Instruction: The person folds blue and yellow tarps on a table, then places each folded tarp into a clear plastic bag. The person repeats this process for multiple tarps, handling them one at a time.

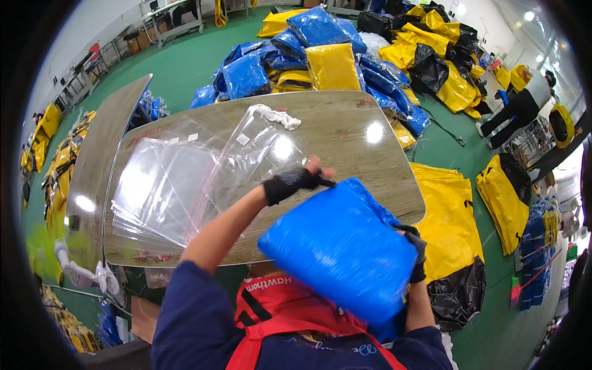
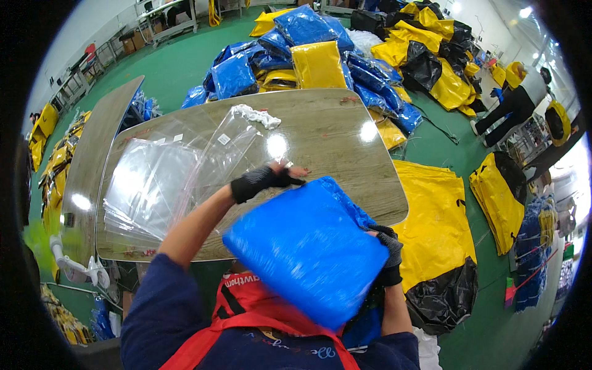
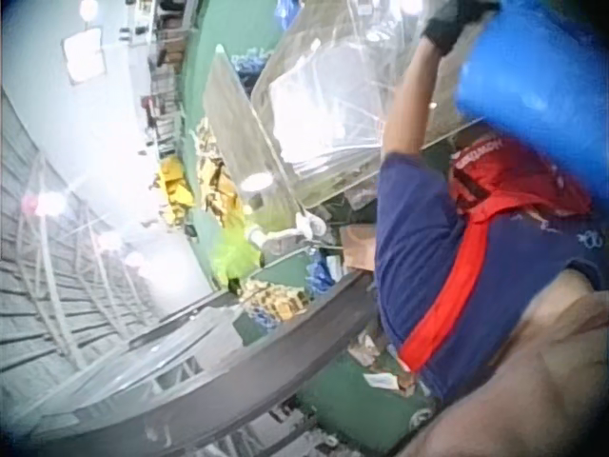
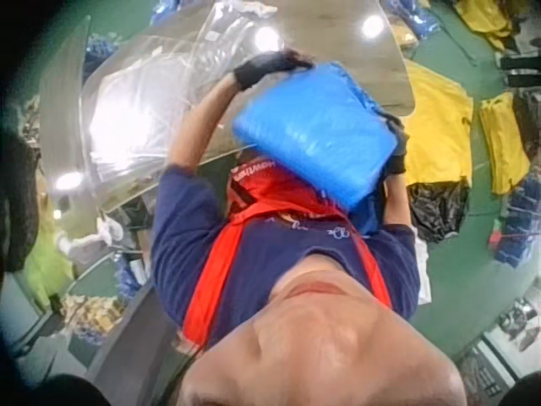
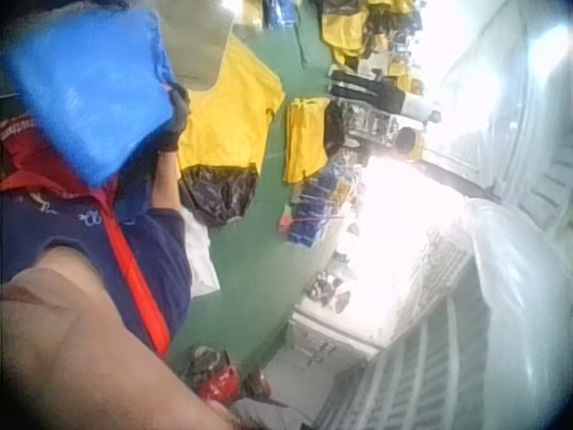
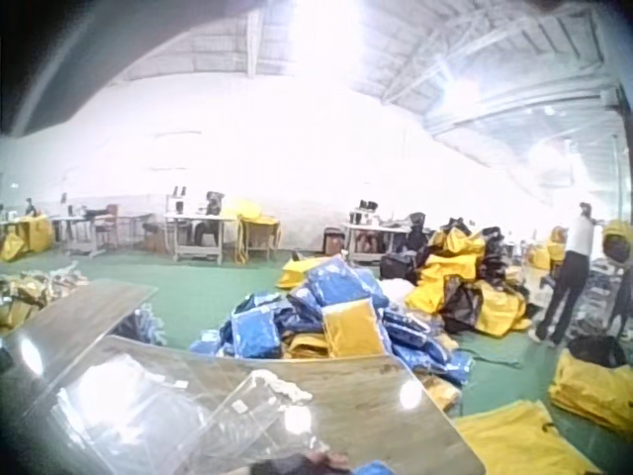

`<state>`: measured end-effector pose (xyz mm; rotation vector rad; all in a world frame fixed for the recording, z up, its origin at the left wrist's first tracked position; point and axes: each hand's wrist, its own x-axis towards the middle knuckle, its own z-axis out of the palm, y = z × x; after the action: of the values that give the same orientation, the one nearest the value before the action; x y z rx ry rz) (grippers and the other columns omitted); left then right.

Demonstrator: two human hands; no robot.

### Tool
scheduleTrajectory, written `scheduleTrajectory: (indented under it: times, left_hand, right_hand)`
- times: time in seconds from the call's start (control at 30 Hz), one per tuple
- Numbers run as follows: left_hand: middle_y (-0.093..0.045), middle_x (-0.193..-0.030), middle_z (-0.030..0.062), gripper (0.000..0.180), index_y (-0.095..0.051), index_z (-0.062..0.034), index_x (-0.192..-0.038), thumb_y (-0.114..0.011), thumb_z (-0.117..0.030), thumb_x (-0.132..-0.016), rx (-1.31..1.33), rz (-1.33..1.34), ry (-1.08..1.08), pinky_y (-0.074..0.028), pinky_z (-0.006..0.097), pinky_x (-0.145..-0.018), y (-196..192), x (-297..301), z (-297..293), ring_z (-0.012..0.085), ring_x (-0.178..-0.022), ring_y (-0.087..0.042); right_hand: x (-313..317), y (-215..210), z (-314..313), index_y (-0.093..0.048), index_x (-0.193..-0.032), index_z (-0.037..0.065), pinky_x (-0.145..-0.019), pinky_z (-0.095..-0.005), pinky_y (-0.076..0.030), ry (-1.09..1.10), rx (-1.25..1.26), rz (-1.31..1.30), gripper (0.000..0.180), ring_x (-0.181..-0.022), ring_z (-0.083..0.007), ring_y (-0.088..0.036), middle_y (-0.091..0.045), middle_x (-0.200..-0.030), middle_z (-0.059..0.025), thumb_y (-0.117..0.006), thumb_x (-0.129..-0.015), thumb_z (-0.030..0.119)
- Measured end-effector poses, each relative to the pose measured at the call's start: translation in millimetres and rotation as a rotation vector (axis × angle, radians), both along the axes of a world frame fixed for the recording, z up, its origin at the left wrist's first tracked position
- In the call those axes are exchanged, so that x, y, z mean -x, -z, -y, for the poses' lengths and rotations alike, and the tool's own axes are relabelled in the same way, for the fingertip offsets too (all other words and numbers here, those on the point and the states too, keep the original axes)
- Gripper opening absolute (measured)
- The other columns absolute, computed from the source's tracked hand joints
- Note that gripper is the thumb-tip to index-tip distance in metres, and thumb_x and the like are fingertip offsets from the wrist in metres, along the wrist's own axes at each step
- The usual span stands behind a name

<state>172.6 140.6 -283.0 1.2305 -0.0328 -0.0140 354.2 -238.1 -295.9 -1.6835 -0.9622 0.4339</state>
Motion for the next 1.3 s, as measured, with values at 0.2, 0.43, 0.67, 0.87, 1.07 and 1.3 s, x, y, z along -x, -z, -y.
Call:
scheduleTrajectory:
  times: [0.2, 0.43, 0.67, 0.87, 1.07, 1.3]
  left_hand:
    - [-0.034, -0.144, 0.0195, 0.082, -0.033, -0.0092, -0.142, -0.053, -0.061, -0.082, -0.999, 0.327, -0.927, -0.017, 0.052, -0.108, -89.1, 61.0, 89.3, 0.0373, -0.132, -0.029]
    - [-0.03, -0.147, 0.0165, 0.071, -0.049, -0.0206, -0.133, -0.05, -0.066, -0.079, -1.577, 0.027, -0.494, -0.001, 0.062, -0.109, -5.0, 33.3, 109.3, 0.0442, -0.136, -0.019]
    - [-0.065, -0.094, 0.0127, 0.033, -0.062, -0.0098, -0.109, -0.066, -0.027, -0.081, -1.103, 0.414, -0.619, -0.052, 0.036, -0.072, 37.1, -25.9, 15.0, 0.0266, -0.087, -0.064]
    - [-0.066, -0.091, 0.0195, 0.032, -0.066, -0.0054, -0.084, -0.052, -0.034, -0.082, -1.639, -0.297, -0.741, -0.049, 0.043, -0.079, 50.2, -74.4, -195.6, 0.0354, -0.083, -0.063]
    - [-0.065, -0.09, 0.0134, 0.038, -0.058, -0.0086, -0.11, -0.068, -0.024, -0.077, -1.232, -0.196, -0.707, -0.049, 0.04, -0.076, 36.2, 20.4, -122.2, 0.0327, -0.087, -0.063]
    - [-0.044, -0.138, 0.0113, 0.045, -0.052, -0.0098, -0.127, -0.052, -0.035, -0.089, -1.664, -0.233, -0.555, -0.02, 0.046, -0.112, 43.7, 146.7, -40.2, 0.035, -0.13, -0.038]
  right_hand:
    - [20.1, -47.9, -46.7, -0.038, -0.136, 0.002, -0.097, -0.0408, -0.043, -0.194, 0.256, -0.677, 0.072, -0.115, -0.0284, -0.052, -0.051, -0.13, -0.0145, -0.072, -0.079, 0.03]
    - [46.0, -16.7, -57.6, -0.041, -0.134, 0.0, -0.095, -0.0379, -0.044, 0.029, 0.312, -1.026, 0.076, -0.109, -0.0254, -0.055, -0.055, -0.122, -0.0148, -0.076, -0.074, 0.03]
    - [63.1, -34.3, -24.7, -0.041, -0.134, -0.001, -0.095, -0.0375, -0.044, 0.149, 0.19, -0.918, 0.076, -0.11, -0.0256, -0.055, -0.055, -0.123, -0.0151, -0.075, -0.069, 0.019]
    - [50.7, -27.6, -18.8, -0.044, -0.131, -0.001, -0.091, -0.0373, -0.047, 0.118, 0.42, -1.028, 0.068, -0.104, -0.0265, -0.058, -0.057, -0.12, -0.0155, -0.074, -0.073, 0.019]
    - [56.5, -25.9, -16.9, -0.045, -0.131, 0.0, -0.09, -0.0369, -0.047, 0.236, 0.336, -0.997, 0.067, -0.104, -0.0259, -0.058, -0.057, -0.12, -0.0145, -0.074, -0.074, 0.019]
    - [49.0, 4.0, -19.3, -0.034, -0.141, 0.002, -0.107, -0.0385, -0.029, 0.083, 0.252, -0.747, 0.086, -0.124, -0.028, -0.042, -0.045, -0.136, -0.0136, -0.076, -0.07, 0.027]
